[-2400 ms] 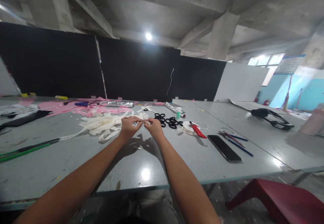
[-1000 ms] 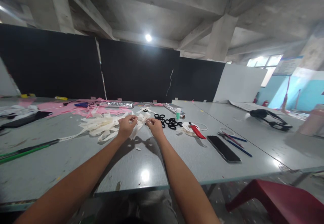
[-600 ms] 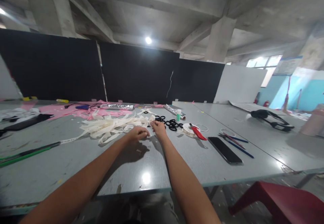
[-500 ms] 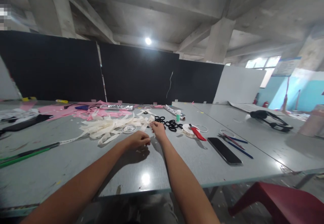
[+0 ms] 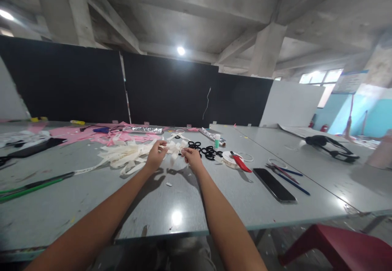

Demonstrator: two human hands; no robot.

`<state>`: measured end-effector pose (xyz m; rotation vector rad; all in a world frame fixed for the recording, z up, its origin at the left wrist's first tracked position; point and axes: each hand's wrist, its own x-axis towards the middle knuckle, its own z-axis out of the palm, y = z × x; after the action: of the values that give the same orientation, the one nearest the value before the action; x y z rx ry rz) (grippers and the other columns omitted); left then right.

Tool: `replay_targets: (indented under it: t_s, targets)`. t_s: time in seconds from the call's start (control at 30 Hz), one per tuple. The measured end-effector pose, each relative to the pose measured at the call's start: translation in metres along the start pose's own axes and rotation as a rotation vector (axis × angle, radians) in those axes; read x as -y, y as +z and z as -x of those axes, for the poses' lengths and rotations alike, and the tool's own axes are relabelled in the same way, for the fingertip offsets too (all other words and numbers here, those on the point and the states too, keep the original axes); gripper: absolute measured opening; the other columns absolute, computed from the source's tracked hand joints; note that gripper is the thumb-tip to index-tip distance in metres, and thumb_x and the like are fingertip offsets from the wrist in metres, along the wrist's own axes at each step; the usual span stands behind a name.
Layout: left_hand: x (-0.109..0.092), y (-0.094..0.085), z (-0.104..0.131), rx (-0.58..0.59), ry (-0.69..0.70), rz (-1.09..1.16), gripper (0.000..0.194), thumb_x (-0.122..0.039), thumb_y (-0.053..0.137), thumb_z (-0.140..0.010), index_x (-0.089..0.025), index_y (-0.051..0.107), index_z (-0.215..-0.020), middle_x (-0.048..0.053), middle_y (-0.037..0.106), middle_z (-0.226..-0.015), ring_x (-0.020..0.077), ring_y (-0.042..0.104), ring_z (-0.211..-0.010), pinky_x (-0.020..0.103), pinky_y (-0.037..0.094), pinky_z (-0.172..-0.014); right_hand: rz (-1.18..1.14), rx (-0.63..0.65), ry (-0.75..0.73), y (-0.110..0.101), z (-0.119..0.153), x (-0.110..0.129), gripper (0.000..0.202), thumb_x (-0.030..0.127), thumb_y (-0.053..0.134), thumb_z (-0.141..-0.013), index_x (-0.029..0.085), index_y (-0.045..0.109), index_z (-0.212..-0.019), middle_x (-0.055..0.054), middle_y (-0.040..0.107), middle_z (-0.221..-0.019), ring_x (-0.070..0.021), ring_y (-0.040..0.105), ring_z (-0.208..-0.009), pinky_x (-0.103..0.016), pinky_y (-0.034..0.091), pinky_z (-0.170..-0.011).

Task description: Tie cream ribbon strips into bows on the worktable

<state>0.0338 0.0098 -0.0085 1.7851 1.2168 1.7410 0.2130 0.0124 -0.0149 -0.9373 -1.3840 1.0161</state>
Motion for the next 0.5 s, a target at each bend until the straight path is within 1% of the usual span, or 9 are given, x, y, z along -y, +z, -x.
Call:
replay_targets:
  t_s: [0.07, 0.1, 0.17, 0.23, 0.3, 0.4, 0.43, 0.47, 0.5]
  targets:
    - [0.006, 0.001, -0.003, 0.038, -0.123, 0.109, 0.035, -0.037, 0.059, -0.074, -0.017, 0.06, -0.103, 0.006, 0.061, -0.098, 0.0126, 0.051, -0.068, 0.025, 0.04, -0.063, 0.003, 0.055, 0.032, 0.001, 0.002, 0.001, 0.029, 0.04, 0.067, -0.064, 0.014, 0.064, -0.076, 0.002, 0.057, -0.059, -0.0051, 0.038, -0.041, -0.02, 0.029, -0.041]
    - [0.008, 0.002, -0.004, 0.093, -0.18, 0.156, 0.036, -0.04, 0.059, -0.073, -0.016, 0.062, -0.1, 0.006, 0.063, -0.094, 0.013, 0.052, -0.066, 0.025, 0.04, -0.062, 0.003, 0.081, 0.046, 0.002, 0.002, 0.002, 0.029, 0.04, 0.068, -0.063, 0.014, 0.064, -0.077, 0.002, 0.057, -0.059, -0.0049, 0.038, -0.041, -0.02, 0.029, -0.041]
    - [0.01, 0.003, -0.004, 0.239, -0.268, 0.204, 0.035, -0.044, 0.061, -0.07, -0.014, 0.066, -0.087, 0.005, 0.064, -0.08, 0.0136, 0.053, -0.061, 0.025, 0.038, -0.058, -0.001, 0.115, 0.066, 0.003, 0.004, 0.002, 0.03, 0.04, 0.069, -0.063, 0.014, 0.064, -0.077, 0.002, 0.057, -0.059, -0.0045, 0.038, -0.04, -0.02, 0.028, -0.041]
    - [0.012, 0.004, -0.001, 0.357, -0.32, 0.232, 0.035, -0.047, 0.062, -0.068, -0.013, 0.066, -0.074, 0.003, 0.061, -0.066, 0.0132, 0.052, -0.054, 0.025, 0.037, -0.055, -0.012, 0.133, 0.079, 0.004, 0.005, 0.002, 0.031, 0.04, 0.071, -0.063, 0.014, 0.063, -0.078, 0.002, 0.057, -0.059, -0.0041, 0.037, -0.04, -0.019, 0.028, -0.041]
    - [0.013, 0.004, 0.003, 0.423, -0.348, 0.289, 0.036, -0.049, 0.063, -0.067, -0.013, 0.065, -0.071, 0.003, 0.06, -0.062, 0.0128, 0.052, -0.052, 0.024, 0.038, -0.055, -0.037, 0.172, 0.083, 0.004, 0.005, 0.001, 0.032, 0.04, 0.071, -0.064, 0.014, 0.064, -0.08, 0.002, 0.057, -0.061, -0.0042, 0.038, -0.041, -0.019, 0.029, -0.042]
    - [0.016, 0.003, 0.006, 0.439, -0.392, 0.407, 0.039, -0.05, 0.064, -0.067, -0.012, 0.065, -0.077, 0.004, 0.063, -0.066, 0.0138, 0.055, -0.056, 0.024, 0.04, -0.055, -0.091, 0.255, 0.071, 0.002, 0.003, -0.001, 0.037, 0.041, 0.069, -0.068, 0.015, 0.065, -0.094, 0.0, 0.06, -0.071, -0.0068, 0.046, -0.049, -0.02, 0.036, -0.048]
    - [0.016, 0.002, 0.007, 0.425, -0.413, 0.429, 0.039, -0.05, 0.064, -0.067, -0.012, 0.065, -0.077, 0.004, 0.063, -0.065, 0.0139, 0.055, -0.055, 0.024, 0.04, -0.054, -0.086, 0.243, 0.056, 0.001, 0.001, -0.002, 0.038, 0.042, 0.066, -0.071, 0.016, 0.064, -0.099, -0.002, 0.062, -0.076, -0.0085, 0.049, -0.054, -0.021, 0.038, -0.051]
    - [0.017, 0.001, 0.006, 0.394, -0.439, 0.438, 0.039, -0.05, 0.065, -0.066, -0.012, 0.064, -0.077, 0.004, 0.062, -0.063, 0.0138, 0.055, -0.054, 0.024, 0.04, -0.053, -0.047, 0.192, 0.033, -0.002, 0.0, -0.004, 0.037, 0.042, 0.061, -0.075, 0.017, 0.063, -0.102, -0.003, 0.063, -0.08, -0.0105, 0.052, -0.059, -0.023, 0.041, -0.055]
    - [0.018, 0.0, 0.006, 0.353, -0.465, 0.437, 0.039, -0.049, 0.066, -0.065, -0.012, 0.064, -0.076, 0.003, 0.062, -0.061, 0.0133, 0.054, -0.051, 0.024, 0.039, -0.051, 0.036, 0.108, -0.004, -0.004, -0.002, -0.005, 0.035, 0.041, 0.056, -0.079, 0.018, 0.063, -0.103, -0.004, 0.064, -0.083, -0.0127, 0.055, -0.065, -0.025, 0.043, -0.059]
